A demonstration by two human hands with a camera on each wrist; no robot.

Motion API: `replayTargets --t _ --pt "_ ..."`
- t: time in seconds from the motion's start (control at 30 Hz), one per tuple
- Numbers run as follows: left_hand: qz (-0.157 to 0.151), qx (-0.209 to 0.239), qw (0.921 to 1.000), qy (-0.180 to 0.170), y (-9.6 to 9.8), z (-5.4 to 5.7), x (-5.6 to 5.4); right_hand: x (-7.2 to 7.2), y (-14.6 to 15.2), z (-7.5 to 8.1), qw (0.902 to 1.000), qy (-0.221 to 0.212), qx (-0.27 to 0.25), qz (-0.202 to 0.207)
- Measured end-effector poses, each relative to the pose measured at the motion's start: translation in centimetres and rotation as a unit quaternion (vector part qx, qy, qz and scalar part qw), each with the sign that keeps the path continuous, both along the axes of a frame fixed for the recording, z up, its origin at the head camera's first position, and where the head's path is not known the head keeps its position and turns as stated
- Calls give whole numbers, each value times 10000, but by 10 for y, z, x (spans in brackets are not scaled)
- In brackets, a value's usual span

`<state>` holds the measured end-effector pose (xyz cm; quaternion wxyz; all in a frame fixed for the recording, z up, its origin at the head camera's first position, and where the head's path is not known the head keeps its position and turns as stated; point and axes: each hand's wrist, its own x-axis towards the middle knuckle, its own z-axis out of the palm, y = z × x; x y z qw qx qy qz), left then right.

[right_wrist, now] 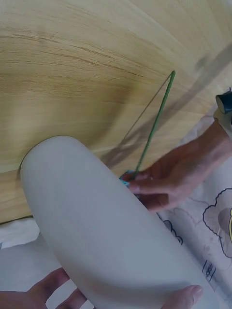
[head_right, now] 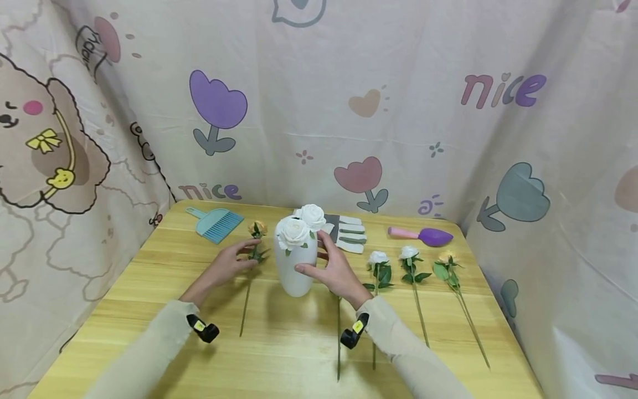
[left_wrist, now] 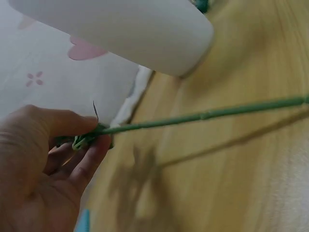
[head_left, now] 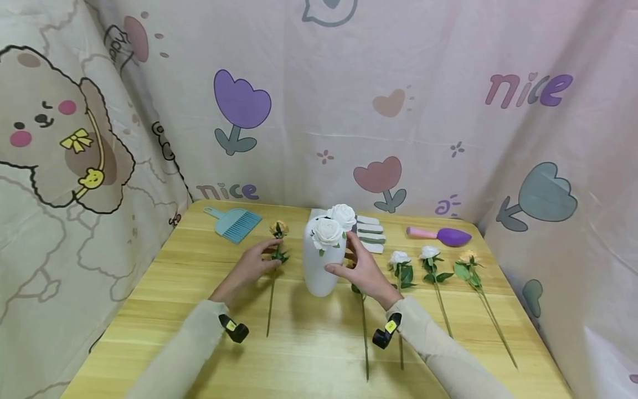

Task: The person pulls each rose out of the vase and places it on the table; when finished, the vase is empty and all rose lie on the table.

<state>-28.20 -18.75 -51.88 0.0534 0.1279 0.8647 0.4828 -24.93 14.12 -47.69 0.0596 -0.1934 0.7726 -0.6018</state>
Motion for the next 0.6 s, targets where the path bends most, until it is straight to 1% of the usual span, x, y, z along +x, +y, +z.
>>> replayTargets --t 0.07,0.13,0.27,0.37,0.47,0.53,0.6 --pt "-113 -34 9997 -199 2 -6 -1 0 0 0 10000 -6 -1 -4" --pt "-178 -74 9993 -321 6 -12 -1 0 1 1 10000 -1 -3 5" --pt "-142 -136 9988 -444 17 -20 -1 1 2 1 10000 26 -5 28" --pt "18 -235 9991 -361 23 -25 -1 1 1 2 10000 12 -17 44" --pt "175 -369 9991 -109 26 -28 -2 1 0 2 10000 -12 -34 55" --pt "217 -448 9987 72 27 -29 -3 1 0 2 10000 -34 -44 40" --pt "230 -476 9984 181 28 -29 -3 1 0 1 10000 -44 -37 22"
